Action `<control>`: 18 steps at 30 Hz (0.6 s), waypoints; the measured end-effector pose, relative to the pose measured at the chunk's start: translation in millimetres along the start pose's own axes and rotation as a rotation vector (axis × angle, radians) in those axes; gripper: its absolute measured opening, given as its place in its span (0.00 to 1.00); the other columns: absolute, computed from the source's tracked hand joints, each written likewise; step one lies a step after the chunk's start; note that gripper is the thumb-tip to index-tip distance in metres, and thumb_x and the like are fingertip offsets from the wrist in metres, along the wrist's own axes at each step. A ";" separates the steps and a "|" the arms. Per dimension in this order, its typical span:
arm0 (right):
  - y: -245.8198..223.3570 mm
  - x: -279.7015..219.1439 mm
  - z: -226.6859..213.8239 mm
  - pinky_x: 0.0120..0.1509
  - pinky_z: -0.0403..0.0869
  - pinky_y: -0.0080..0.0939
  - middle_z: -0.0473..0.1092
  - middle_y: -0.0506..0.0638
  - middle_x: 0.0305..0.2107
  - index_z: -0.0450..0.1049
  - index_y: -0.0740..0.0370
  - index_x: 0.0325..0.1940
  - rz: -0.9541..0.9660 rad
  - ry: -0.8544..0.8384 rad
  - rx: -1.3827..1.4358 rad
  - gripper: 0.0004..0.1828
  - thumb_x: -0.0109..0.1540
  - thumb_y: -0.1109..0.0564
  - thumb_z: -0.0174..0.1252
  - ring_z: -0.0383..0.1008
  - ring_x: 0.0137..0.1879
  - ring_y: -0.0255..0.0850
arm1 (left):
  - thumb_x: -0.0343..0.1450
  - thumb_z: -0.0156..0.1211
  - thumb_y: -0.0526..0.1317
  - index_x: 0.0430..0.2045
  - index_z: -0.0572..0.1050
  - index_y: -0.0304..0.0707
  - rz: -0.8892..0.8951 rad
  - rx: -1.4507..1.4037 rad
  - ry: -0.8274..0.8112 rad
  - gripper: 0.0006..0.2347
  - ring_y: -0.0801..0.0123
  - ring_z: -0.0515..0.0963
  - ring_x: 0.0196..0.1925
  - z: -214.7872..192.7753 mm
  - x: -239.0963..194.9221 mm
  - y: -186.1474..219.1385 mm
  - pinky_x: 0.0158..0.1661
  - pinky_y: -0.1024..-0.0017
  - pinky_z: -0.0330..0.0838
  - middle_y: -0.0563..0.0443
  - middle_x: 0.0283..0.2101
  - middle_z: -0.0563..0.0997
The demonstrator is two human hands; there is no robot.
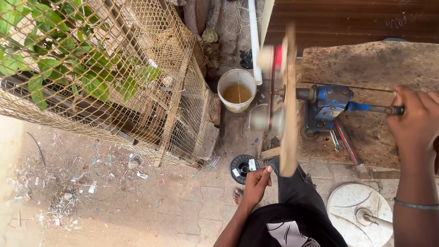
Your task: Winding copper wire onto a spool using a manual winding machine.
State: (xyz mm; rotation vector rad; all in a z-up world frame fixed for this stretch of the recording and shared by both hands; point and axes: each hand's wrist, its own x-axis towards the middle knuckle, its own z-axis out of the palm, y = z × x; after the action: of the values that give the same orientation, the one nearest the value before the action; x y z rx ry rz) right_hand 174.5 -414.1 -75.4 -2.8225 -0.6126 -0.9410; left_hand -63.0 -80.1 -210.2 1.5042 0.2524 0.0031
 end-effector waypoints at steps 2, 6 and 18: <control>9.8 4.3 12.2 0.55 0.69 0.40 0.74 0.51 0.43 0.77 0.60 0.54 0.004 0.021 0.026 0.09 0.71 0.66 0.55 0.71 0.46 0.45 | 0.79 0.52 0.46 0.12 0.73 0.32 -0.018 0.015 0.001 0.23 0.80 0.61 0.18 -0.5 -0.3 0.4 0.22 0.72 0.56 0.57 0.14 0.68; 9.5 29.1 21.2 0.54 0.69 0.39 0.76 0.51 0.44 0.77 0.61 0.54 0.010 0.035 0.032 0.09 0.71 0.66 0.56 0.71 0.45 0.44 | 0.79 0.53 0.46 0.12 0.73 0.32 -0.030 0.032 0.004 0.23 0.80 0.61 0.17 0.0 0.1 -3.0 0.22 0.72 0.56 0.57 0.13 0.67; 35.5 66.4 81.3 0.50 0.62 0.34 0.78 0.44 0.40 0.78 0.56 0.46 -0.073 0.118 -0.136 0.03 0.71 0.58 0.59 0.69 0.40 0.35 | 0.79 0.52 0.47 0.12 0.72 0.32 -0.030 0.013 0.014 0.23 0.80 0.59 0.16 2.6 3.4 -3.5 0.21 0.72 0.53 0.57 0.13 0.67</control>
State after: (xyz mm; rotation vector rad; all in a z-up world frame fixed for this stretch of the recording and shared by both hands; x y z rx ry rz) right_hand 282.1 -405.9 -100.1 -2.8519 -0.6647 -1.1955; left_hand -59.7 -82.4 -214.2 1.5136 0.2862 -0.0117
